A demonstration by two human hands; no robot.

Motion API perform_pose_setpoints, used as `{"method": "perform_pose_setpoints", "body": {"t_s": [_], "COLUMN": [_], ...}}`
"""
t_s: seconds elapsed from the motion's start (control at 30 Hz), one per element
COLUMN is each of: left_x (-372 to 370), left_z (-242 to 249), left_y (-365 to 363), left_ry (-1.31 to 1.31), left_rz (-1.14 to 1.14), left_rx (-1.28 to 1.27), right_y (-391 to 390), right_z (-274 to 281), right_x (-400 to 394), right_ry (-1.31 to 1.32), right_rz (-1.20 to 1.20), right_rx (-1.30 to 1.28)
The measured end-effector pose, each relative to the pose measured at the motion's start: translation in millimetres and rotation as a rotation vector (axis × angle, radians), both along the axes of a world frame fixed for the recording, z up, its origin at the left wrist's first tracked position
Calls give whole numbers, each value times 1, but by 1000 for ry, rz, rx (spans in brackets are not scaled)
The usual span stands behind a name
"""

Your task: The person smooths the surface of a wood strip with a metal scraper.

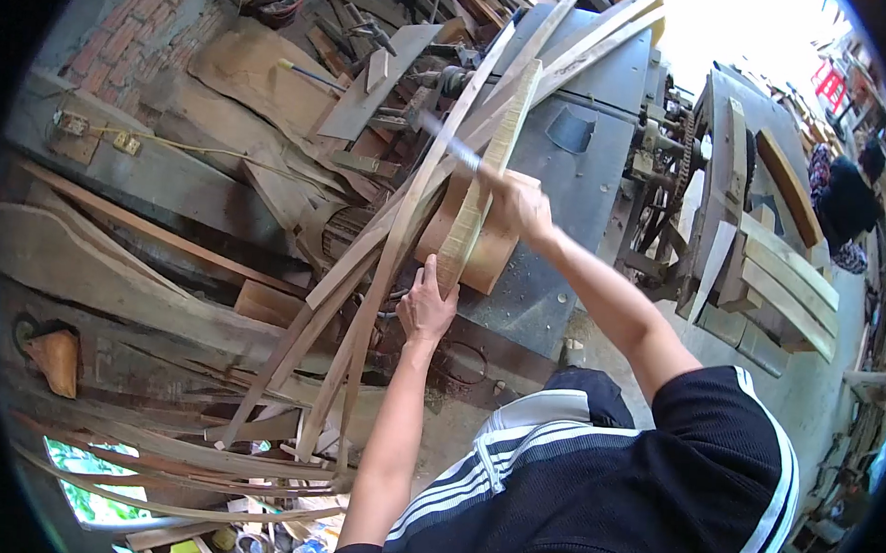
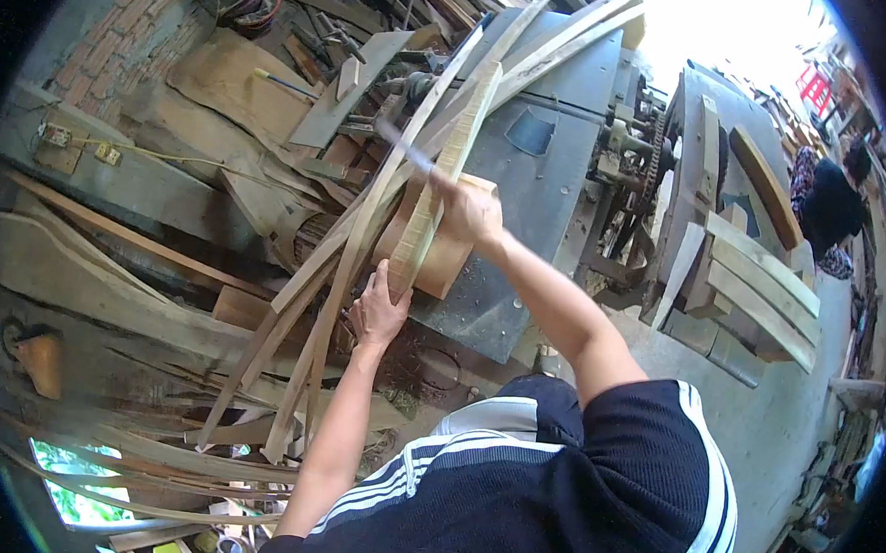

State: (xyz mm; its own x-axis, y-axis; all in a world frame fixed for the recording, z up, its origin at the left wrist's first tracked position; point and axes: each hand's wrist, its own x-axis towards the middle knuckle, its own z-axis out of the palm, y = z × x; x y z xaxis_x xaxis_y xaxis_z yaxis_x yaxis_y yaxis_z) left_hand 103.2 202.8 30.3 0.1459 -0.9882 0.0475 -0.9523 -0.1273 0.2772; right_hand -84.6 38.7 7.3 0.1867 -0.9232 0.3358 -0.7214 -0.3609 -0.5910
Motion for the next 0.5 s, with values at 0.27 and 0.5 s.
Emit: {"method": "perform_pose_setpoints", "body": {"t_s": [0.27,0.5], "left_x": [2,-2], "left_z": [-10,-10], "left_y": [5,4], "left_ry": [-8,-33], "left_rz": [-13,19], "left_rx": [-69,-127], "right_y": [9,13], "right_z": [-16,-3], "right_x": [-25,-10], "right_ry": [291,112], "right_rz": [126,25], "right_rx": [-184,-56]}}
